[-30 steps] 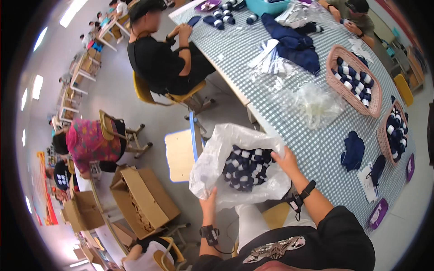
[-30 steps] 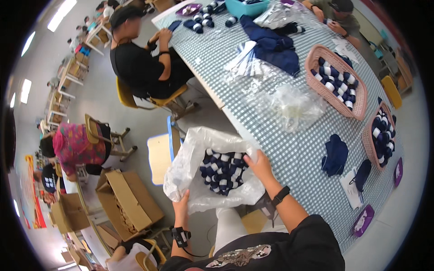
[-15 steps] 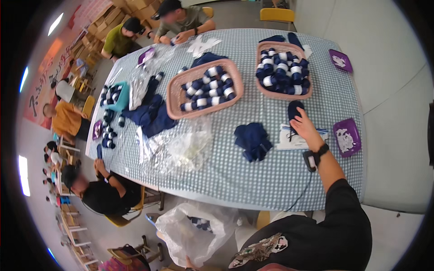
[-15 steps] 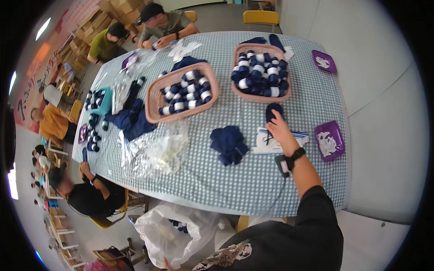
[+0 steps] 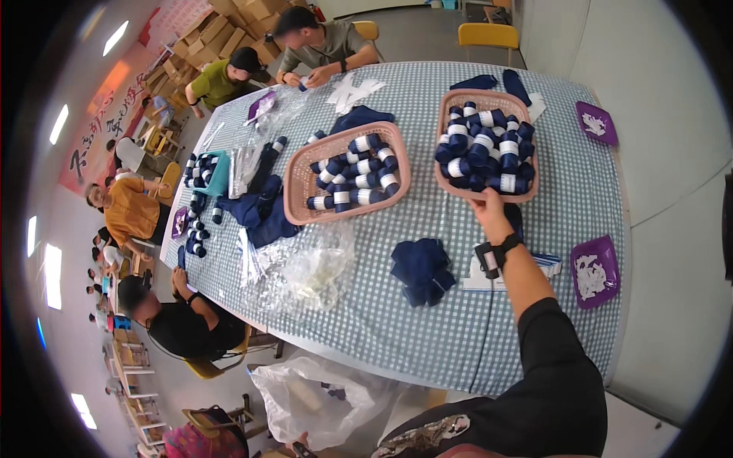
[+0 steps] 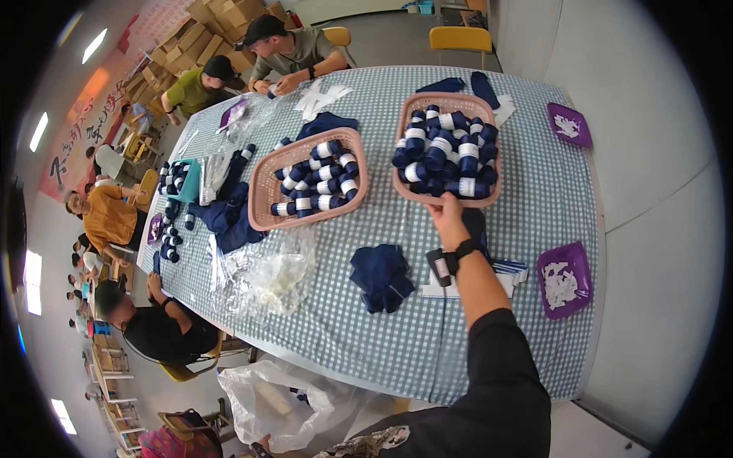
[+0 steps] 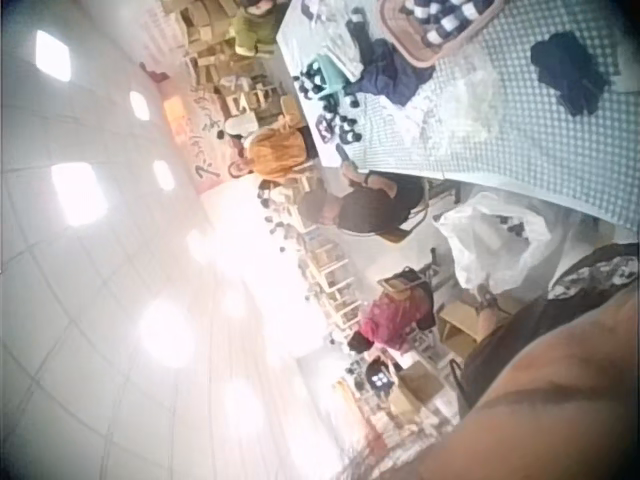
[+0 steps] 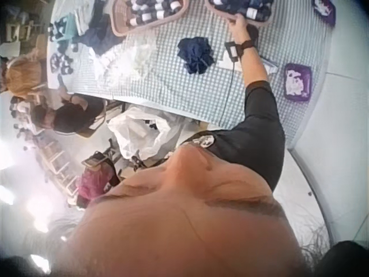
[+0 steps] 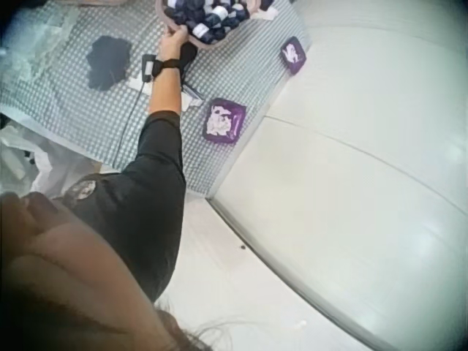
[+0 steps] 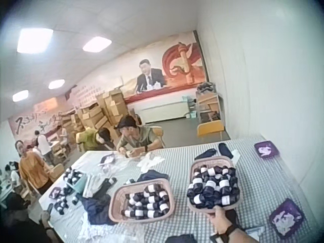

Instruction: The recorder is wrapping blue socks or fabric items with paper labels, placing them into a basket, and then emptying the basket into a larger sack.

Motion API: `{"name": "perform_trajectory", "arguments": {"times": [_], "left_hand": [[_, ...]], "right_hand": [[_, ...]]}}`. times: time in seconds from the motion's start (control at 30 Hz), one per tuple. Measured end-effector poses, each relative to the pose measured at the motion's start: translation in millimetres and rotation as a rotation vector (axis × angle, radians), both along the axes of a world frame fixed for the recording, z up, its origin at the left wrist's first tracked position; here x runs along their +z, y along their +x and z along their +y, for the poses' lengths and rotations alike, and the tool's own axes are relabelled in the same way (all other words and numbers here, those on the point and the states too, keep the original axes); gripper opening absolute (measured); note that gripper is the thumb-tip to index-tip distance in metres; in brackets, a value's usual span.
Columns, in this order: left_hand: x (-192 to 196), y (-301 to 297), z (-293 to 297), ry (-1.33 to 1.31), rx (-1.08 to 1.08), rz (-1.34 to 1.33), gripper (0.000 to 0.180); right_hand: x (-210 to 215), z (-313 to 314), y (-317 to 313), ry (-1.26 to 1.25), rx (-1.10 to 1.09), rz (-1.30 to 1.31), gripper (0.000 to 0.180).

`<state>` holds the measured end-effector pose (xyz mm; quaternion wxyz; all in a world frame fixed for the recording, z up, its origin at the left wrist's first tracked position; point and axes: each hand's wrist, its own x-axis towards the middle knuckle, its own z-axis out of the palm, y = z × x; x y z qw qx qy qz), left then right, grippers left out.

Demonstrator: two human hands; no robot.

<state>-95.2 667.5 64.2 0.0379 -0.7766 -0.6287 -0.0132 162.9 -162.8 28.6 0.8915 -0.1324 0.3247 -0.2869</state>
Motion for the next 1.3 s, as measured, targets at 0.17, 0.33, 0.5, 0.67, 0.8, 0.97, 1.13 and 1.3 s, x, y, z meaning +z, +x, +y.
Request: {"name": "perform_trajectory", "arguments": {"times": [0.17, 0.33, 0.5, 0.67, 0.8, 0.97, 1.13, 1.3], "left_hand": [[-42.0, -23.2, 73.4, 0.112, 0.138, 0.046, 0.070], [-73.8, -45.6, 116.2, 0.148, 0.212, 0.104, 0.068], [-65.8, -34.9, 93.2, -0.105, 0.015, 0.138, 0.064], [-29.9, -20.0, 67.2, -0.363, -0.100, 0.061, 0.061], [0.9, -16.5, 57.8, -0.614, -0.139, -0.088, 0.058], [38.0, -9.0, 21.8, -1.009, -0.075, -0.467, 0.054], [20.6, -18.4, 30.1, -1.251, 0.207, -0.695, 0.050], [-21.2, -42.4, 42.9, -1.387, -0.025, -0.837, 0.049]], "right_hand": [[32.2, -22.1, -86.7, -0.192, 0.200, 0.123, 0.009], [113.9, 3.7, -166.0, -0.317, 0.306, 0.367, 0.023], [213.0, 39.8, -205.1, -0.251, 0.314, 0.400, 0.024], [239.4, 67.6, -222.2, -0.295, 0.488, 0.468, 0.025], [271.2, 113.1, -226.5, -0.333, 0.597, 0.507, 0.028], [270.3, 150.1, -238.6, -0.288, 0.870, 0.496, 0.036], [260.1, 212.8, -238.9, -0.269, 1.120, 0.371, 0.045], [225.4, 280.6, -234.7, -0.201, 1.364, 0.404, 0.051]]}}
